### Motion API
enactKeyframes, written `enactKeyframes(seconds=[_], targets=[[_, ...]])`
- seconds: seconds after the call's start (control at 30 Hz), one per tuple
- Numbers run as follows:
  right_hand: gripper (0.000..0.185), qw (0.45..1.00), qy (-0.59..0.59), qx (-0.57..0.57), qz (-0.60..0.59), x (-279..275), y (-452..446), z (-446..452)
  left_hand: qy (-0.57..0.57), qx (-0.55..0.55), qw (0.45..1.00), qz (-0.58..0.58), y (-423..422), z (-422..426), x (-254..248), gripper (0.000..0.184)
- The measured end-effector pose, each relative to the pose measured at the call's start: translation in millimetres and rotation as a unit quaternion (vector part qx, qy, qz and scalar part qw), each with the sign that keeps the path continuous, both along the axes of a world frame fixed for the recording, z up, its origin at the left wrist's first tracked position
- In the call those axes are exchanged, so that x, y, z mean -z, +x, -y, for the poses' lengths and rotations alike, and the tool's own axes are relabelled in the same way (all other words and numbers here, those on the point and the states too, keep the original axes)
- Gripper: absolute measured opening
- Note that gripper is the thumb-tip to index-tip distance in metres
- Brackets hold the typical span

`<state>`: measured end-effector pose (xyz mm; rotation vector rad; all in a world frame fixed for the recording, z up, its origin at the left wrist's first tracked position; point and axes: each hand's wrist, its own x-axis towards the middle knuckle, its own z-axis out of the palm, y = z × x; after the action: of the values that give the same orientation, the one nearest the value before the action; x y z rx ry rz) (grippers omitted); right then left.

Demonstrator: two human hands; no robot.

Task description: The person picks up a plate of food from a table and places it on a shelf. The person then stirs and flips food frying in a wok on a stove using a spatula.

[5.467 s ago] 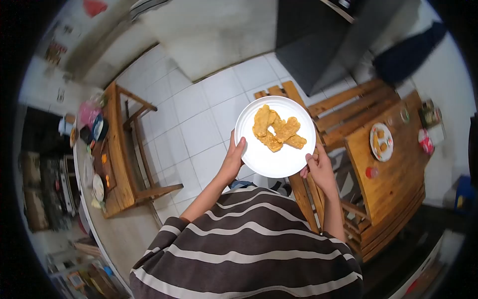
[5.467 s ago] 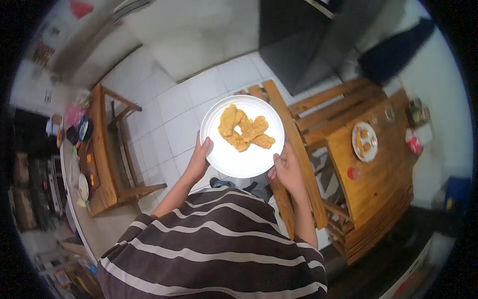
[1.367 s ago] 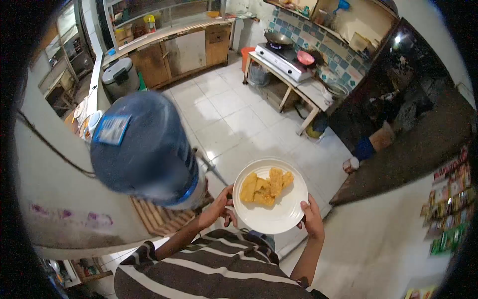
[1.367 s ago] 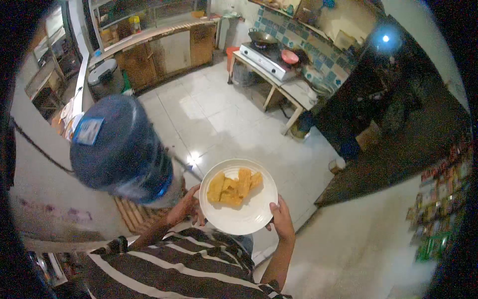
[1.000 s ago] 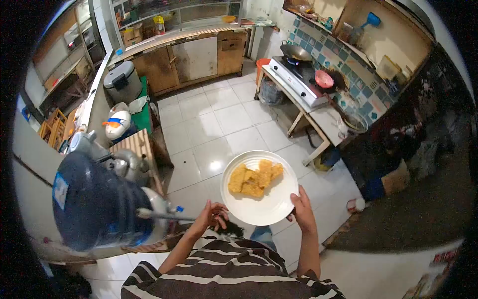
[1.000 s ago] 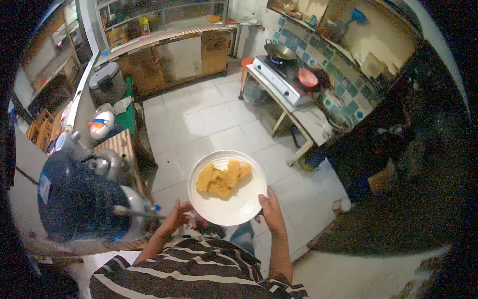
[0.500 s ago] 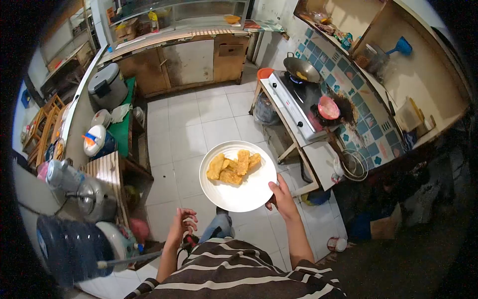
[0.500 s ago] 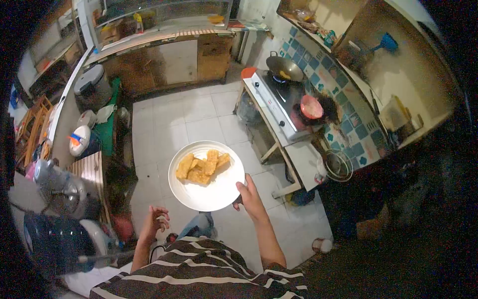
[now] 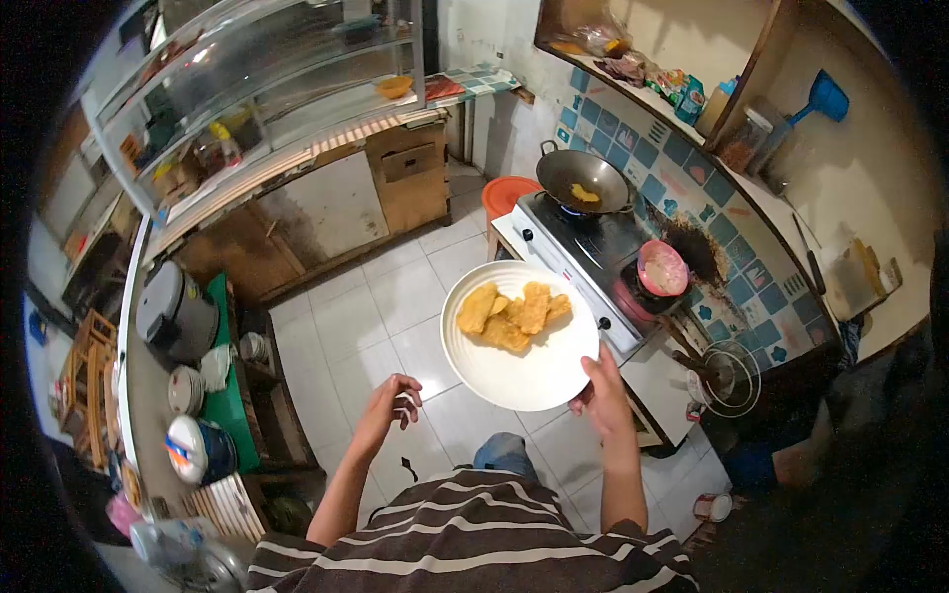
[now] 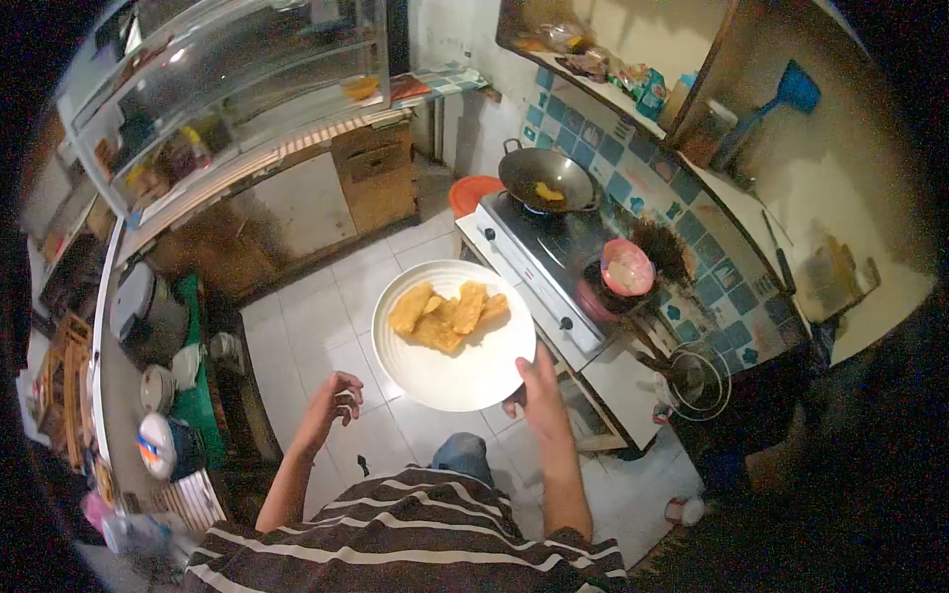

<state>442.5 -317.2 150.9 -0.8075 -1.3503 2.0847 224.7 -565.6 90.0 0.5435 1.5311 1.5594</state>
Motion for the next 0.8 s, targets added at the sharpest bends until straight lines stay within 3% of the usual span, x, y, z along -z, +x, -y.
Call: enactKeyframes(seconds=[0.27, 0.47, 0.6, 0.8], targets=[[0.030, 0.998, 0.046, 0.048, -0.013, -9, -91, -167, 0.001, 0.068, 0.998, -0.006, -111, -164, 6, 0.045], [0.033, 0.989, 0.070, 0.125, -0.037, -67, -180, -300, 0.002, 0.076, 0.997, 0.012, -199, -254, -6, 0.043], [0.034, 0.990, 0.097, 0.095, -0.038, -102, -222, -394, 0.000, 0.072, 0.997, 0.020, -264, -305, 1, 0.042], [0.022, 0.978, 0.139, 0.141, -0.065, -144, -274, -522, 0.013, 0.180, 0.983, 0.017, -353, -415, -3, 0.043]])
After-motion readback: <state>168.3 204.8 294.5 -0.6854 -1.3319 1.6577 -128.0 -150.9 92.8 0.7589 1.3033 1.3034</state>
